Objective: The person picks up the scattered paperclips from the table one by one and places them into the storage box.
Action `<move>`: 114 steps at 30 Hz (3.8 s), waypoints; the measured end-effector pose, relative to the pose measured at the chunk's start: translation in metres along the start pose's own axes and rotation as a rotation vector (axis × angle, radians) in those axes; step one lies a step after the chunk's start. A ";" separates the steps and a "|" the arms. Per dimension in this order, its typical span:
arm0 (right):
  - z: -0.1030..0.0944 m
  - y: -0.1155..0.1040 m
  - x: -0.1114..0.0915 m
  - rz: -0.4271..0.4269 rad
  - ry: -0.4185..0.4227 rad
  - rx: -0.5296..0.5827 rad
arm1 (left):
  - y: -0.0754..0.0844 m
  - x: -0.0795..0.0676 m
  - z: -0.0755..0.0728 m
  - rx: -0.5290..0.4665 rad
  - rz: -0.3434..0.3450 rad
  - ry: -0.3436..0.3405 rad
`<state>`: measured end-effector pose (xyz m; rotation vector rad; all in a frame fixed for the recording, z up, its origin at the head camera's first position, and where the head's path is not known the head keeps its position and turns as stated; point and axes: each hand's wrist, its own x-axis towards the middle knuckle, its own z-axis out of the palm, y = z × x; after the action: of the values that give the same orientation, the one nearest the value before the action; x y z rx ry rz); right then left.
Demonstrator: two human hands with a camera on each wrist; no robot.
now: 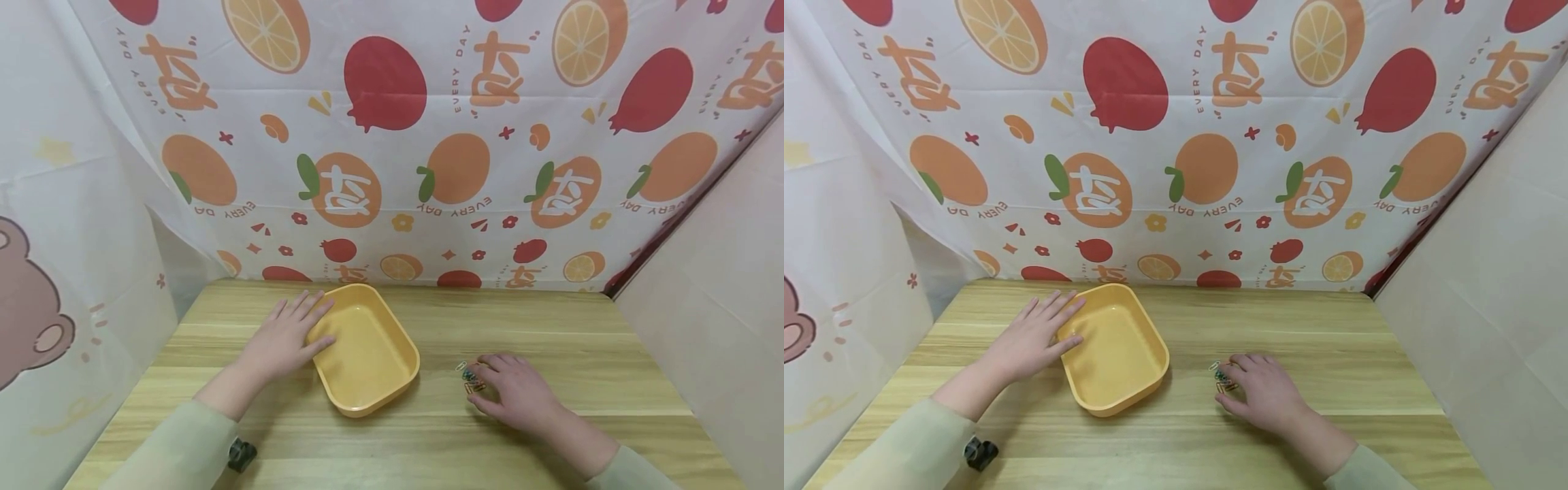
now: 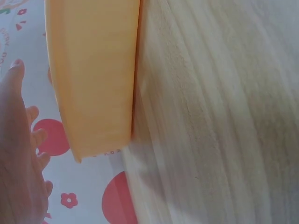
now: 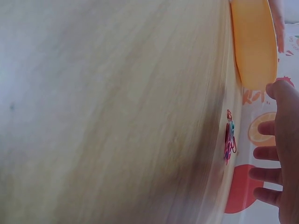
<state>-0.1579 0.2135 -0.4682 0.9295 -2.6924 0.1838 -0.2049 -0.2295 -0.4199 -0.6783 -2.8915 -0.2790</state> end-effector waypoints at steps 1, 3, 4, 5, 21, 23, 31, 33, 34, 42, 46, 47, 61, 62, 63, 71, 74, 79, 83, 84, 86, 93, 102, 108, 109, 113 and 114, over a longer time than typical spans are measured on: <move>0.000 0.000 0.000 0.000 0.002 0.001 | -0.001 0.001 0.001 0.000 -0.002 0.000; -0.001 -0.001 0.000 -0.002 0.005 -0.003 | -0.003 0.002 0.002 -0.005 -0.007 -0.002; -0.001 -0.001 0.000 -0.002 0.006 -0.004 | -0.004 0.002 0.002 -0.010 -0.011 -0.003; -0.001 -0.001 0.001 -0.002 0.007 -0.005 | -0.005 0.003 0.003 -0.013 -0.014 -0.005; 0.002 0.001 0.001 -0.022 0.037 -0.004 | -0.012 0.011 0.007 -0.022 -0.047 -0.019; 0.003 0.001 0.001 -0.030 0.049 -0.003 | -0.013 0.012 0.008 -0.022 -0.051 -0.028; 0.005 0.004 0.001 -0.012 0.020 -0.009 | -0.015 0.016 0.010 -0.067 -0.067 -0.041; 0.006 0.005 0.001 -0.003 0.010 -0.006 | -0.016 0.017 0.011 -0.069 -0.069 -0.039; 0.006 0.005 0.001 0.002 0.007 -0.006 | -0.016 0.018 0.012 -0.070 -0.070 -0.038; 0.008 0.007 0.002 0.008 -0.008 -0.022 | -0.021 0.022 0.018 -0.061 -0.070 -0.043; 0.007 0.006 0.003 0.009 -0.031 -0.031 | -0.023 0.023 0.019 -0.063 -0.072 -0.046; 0.007 0.005 0.004 0.006 -0.035 -0.030 | -0.023 0.024 0.019 -0.065 -0.073 -0.048; 0.013 0.005 0.004 -0.030 -0.022 -0.020 | -0.025 0.025 0.024 -0.060 -0.073 -0.057; 0.013 0.005 0.004 -0.032 -0.022 -0.022 | -0.025 0.025 0.024 -0.059 -0.072 -0.055; 0.013 0.005 0.005 -0.033 -0.022 -0.027 | -0.025 0.025 0.024 -0.057 -0.071 -0.055; 0.012 0.004 0.006 -0.054 -0.002 -0.035 | -0.025 0.027 0.026 -0.052 -0.072 -0.065; 0.012 0.005 0.006 -0.055 -0.002 -0.038 | -0.025 0.027 0.026 -0.053 -0.078 -0.072; 0.013 0.007 0.005 -0.076 0.017 -0.044 | -0.024 0.028 0.025 -0.060 -0.078 -0.082; 0.013 0.007 0.005 -0.102 0.032 -0.044 | -0.024 0.028 0.025 -0.055 -0.076 -0.087; 0.013 0.007 0.005 -0.108 0.032 -0.047 | -0.024 0.028 0.025 -0.052 -0.076 -0.087; 0.012 0.007 0.005 -0.118 0.028 -0.055 | -0.024 0.029 0.026 -0.052 -0.074 -0.085; 0.015 0.008 0.006 -0.153 0.032 -0.096 | -0.023 0.030 0.026 -0.073 -0.070 -0.085; 0.013 0.008 0.007 -0.191 0.054 -0.098 | -0.020 0.030 0.025 -0.070 -0.064 -0.095; 0.013 0.009 0.007 -0.203 0.037 -0.100 | -0.019 0.031 0.025 -0.069 -0.069 -0.100; 0.013 0.009 0.007 -0.205 0.036 -0.097 | -0.019 0.031 0.025 -0.069 -0.069 -0.101; 0.012 0.010 0.008 -0.210 0.031 -0.083 | -0.019 0.031 0.025 -0.074 -0.069 -0.097; 0.012 0.010 0.008 -0.210 0.029 -0.080 | -0.020 0.031 0.025 -0.075 -0.069 -0.096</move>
<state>-0.1725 0.2140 -0.4776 1.1655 -2.5340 0.0448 -0.2439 -0.2281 -0.4413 -0.6201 -3.0138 -0.3747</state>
